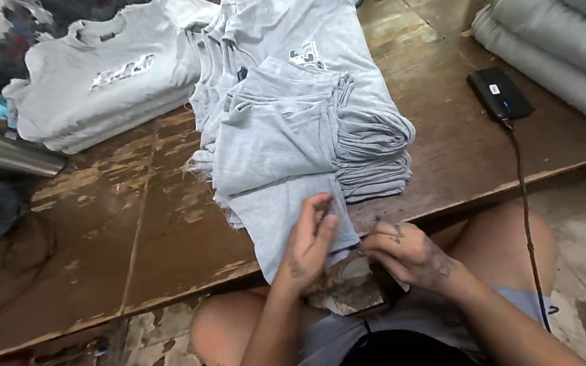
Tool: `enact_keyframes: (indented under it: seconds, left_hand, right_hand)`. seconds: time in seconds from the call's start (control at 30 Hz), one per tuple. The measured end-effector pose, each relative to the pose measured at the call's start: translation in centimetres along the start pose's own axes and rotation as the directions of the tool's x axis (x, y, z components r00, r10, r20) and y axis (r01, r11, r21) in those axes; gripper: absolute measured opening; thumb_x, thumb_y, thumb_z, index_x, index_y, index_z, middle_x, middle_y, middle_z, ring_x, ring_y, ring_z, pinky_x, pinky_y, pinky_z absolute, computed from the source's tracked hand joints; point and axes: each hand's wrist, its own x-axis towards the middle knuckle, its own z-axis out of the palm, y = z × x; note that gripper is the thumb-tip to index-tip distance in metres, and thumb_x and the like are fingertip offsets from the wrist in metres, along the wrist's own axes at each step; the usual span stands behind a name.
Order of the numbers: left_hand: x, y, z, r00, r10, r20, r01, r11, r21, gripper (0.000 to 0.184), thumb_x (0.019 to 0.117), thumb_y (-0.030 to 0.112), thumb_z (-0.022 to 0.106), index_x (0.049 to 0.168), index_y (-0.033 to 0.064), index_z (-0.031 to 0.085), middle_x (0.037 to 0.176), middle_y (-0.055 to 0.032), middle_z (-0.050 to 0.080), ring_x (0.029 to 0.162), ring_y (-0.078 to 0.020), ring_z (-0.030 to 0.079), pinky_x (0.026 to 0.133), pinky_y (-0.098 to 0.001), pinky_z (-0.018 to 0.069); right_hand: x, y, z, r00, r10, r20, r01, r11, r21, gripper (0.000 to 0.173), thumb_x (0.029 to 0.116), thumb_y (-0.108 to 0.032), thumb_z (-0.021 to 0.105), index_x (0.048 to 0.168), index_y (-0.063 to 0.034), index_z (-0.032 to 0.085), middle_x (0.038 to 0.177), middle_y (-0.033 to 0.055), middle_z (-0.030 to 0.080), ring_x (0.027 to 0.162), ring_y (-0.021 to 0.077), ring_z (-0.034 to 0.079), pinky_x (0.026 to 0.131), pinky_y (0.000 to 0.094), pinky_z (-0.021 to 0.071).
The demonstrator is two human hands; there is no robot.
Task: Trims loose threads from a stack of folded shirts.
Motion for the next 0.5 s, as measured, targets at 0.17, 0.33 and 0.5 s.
enact_keyframes:
  seconds: [0.17,0.33,0.5]
  left_hand:
    - [-0.7,-1.3,-1.2,0.993,0.048,-0.11,-0.088,0.917,-0.389,0.035,0.1072,0.046,0.044,0.122,0.0162,0.052,0.075,0.014,0.059,0.059,0.0042,0.053,0.054,-0.0139,0.0455]
    - [-0.3,-1.0,0.1,0.982,0.144,-0.121,-0.168,0.962,-0.216,0.042,0.1073,0.038,0.049,0.134,0.006,0.055,0.082,0.0092,0.066,0.065,0.0041,0.058,0.059,-0.0146,0.0502]
    - [-0.3,-1.6,0.4,0.98,0.116,-0.162,-0.16,0.945,-0.286,0.04,0.105,0.025,0.054,0.134,-0.002,0.051,0.087,0.0091,0.067,0.067,0.0021,0.06,0.058,-0.0159,0.0515]
  right_hand:
    - [-0.9,0.0,-3.1,0.987,0.08,0.139,-0.085,0.996,0.029,0.028,0.105,-0.025,0.054,0.099,-0.0032,0.071,0.084,0.0097,0.071,0.076,0.0142,0.067,0.072,0.025,0.0552]
    - [1.3,-0.2,0.4,0.984,0.167,-0.058,-0.17,0.984,-0.047,0.034,0.1004,-0.033,0.063,0.107,-0.0002,0.072,0.087,0.0117,0.073,0.077,0.0184,0.07,0.073,0.0314,0.0582]
    - [1.0,1.1,3.7,0.977,0.163,-0.141,-0.172,0.983,-0.056,0.031,0.0972,-0.031,0.067,0.101,-0.0019,0.073,0.086,0.011,0.073,0.078,0.0201,0.07,0.076,0.0347,0.0574]
